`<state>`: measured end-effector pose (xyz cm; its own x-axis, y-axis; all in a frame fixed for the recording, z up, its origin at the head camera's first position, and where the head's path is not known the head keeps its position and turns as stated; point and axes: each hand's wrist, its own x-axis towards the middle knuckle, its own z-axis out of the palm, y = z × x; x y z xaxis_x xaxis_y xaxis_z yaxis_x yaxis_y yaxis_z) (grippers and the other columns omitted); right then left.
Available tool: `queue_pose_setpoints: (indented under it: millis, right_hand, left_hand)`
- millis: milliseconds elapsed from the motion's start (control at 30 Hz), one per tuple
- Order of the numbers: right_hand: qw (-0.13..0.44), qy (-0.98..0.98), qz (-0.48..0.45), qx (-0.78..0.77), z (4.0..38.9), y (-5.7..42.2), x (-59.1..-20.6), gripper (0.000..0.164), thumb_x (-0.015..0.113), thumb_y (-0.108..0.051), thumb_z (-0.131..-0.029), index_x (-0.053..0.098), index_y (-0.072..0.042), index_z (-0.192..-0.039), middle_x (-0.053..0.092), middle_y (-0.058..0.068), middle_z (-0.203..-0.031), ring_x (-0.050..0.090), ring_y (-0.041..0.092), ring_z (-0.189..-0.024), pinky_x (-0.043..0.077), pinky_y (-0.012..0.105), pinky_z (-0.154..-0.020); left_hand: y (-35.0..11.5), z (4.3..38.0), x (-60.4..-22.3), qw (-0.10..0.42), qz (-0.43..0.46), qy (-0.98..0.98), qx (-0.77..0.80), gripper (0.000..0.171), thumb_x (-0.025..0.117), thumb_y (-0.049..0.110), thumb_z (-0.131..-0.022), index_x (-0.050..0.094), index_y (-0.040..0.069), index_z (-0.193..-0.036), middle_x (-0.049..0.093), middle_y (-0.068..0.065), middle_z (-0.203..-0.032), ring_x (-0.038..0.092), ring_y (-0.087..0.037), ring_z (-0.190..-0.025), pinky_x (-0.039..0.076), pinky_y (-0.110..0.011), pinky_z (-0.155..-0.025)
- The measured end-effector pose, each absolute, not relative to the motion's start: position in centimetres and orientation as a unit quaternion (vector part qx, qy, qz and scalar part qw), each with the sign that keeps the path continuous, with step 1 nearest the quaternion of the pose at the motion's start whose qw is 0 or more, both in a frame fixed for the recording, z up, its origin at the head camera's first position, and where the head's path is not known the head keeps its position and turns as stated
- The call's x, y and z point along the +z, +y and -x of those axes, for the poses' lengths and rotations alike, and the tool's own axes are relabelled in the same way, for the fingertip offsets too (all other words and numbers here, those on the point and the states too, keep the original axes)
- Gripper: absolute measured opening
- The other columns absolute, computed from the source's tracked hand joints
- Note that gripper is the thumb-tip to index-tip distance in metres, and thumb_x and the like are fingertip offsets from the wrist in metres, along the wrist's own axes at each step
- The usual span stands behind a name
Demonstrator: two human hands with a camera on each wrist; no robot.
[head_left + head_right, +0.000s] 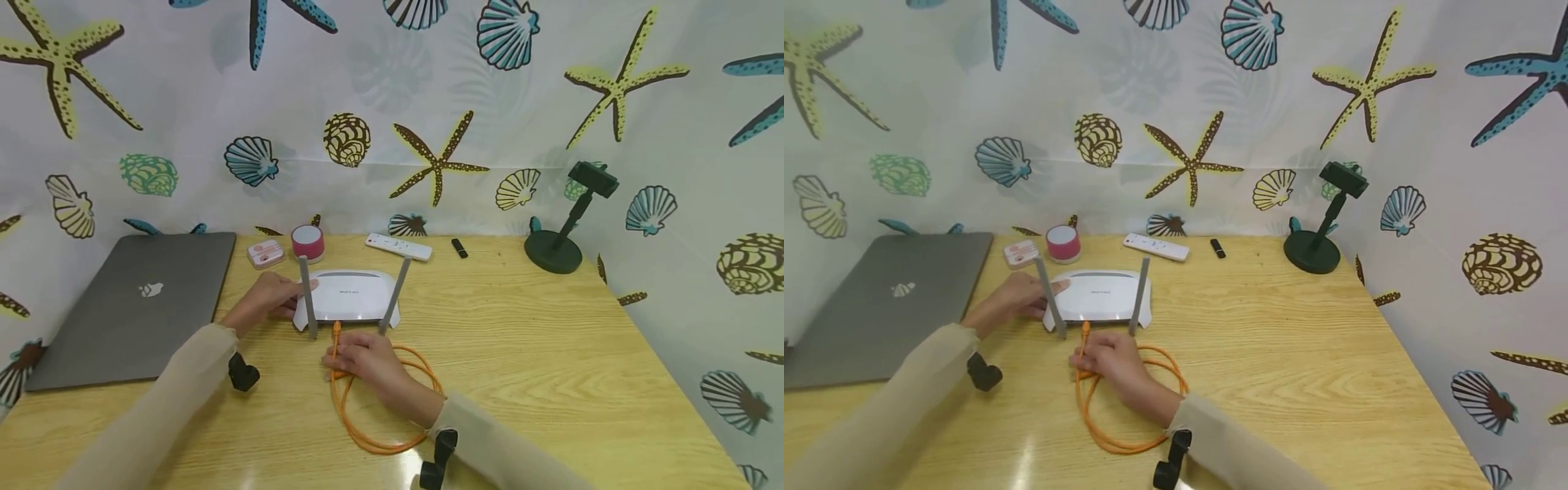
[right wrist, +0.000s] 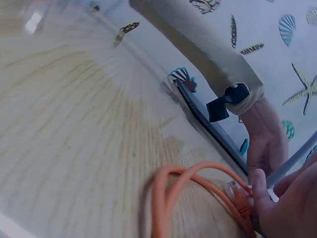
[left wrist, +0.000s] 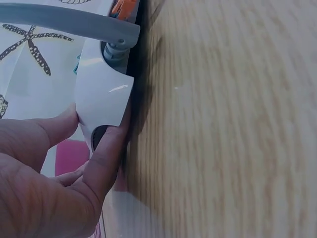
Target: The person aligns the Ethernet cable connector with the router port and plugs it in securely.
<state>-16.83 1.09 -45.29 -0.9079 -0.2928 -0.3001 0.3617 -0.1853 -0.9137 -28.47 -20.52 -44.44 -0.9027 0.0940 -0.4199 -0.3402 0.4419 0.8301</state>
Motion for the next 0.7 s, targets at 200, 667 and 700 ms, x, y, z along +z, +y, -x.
queue_pose_setpoints:
  millis: [200, 667, 700]
  right_hand:
    - [0.217, 0.654, 0.049, -0.723, 14.9, 2.9, -43.7, 0.041, 0.052, -0.003, -0.098, 0.045, 0.015, -0.135, 0.057, 0.034, -0.127, 0.070, 0.034, -0.101, 0.056, 0.033, -0.089]
    - [0.159, 0.827, 0.179, -0.509, 19.0, 16.1, -39.0, 0.027, 0.052, -0.016, -0.102, 0.062, 0.006, -0.113, 0.065, 0.029, -0.111, 0.067, 0.041, -0.095, 0.059, 0.043, -0.075]
    - [0.141, 0.840, 0.167, -0.497, 19.9, 17.4, -38.9, 0.027, 0.051, -0.016, -0.102, 0.062, 0.006, -0.113, 0.065, 0.029, -0.110, 0.068, 0.041, -0.095, 0.059, 0.044, -0.075]
  left_hand:
    - [-20.1, 28.0, -44.3, 0.173, 0.057, 0.851, 0.492, 0.048, 0.068, 0.047, -0.089, 0.069, -0.001, -0.091, 0.070, -0.001, -0.073, 0.065, -0.009, -0.064, 0.057, -0.025, -0.061]
    - [-20.4, 27.8, -44.4, 0.151, 0.010, 0.874, 0.462, 0.043, 0.065, 0.036, -0.093, 0.068, -0.006, -0.095, 0.071, -0.010, -0.073, 0.069, -0.013, -0.060, 0.059, -0.031, -0.061]
    - [-20.3, 27.7, -44.4, 0.149, 0.012, 0.872, 0.466, 0.043, 0.066, 0.036, -0.093, 0.068, -0.007, -0.095, 0.071, -0.009, -0.072, 0.069, -0.013, -0.059, 0.059, -0.031, -0.061]
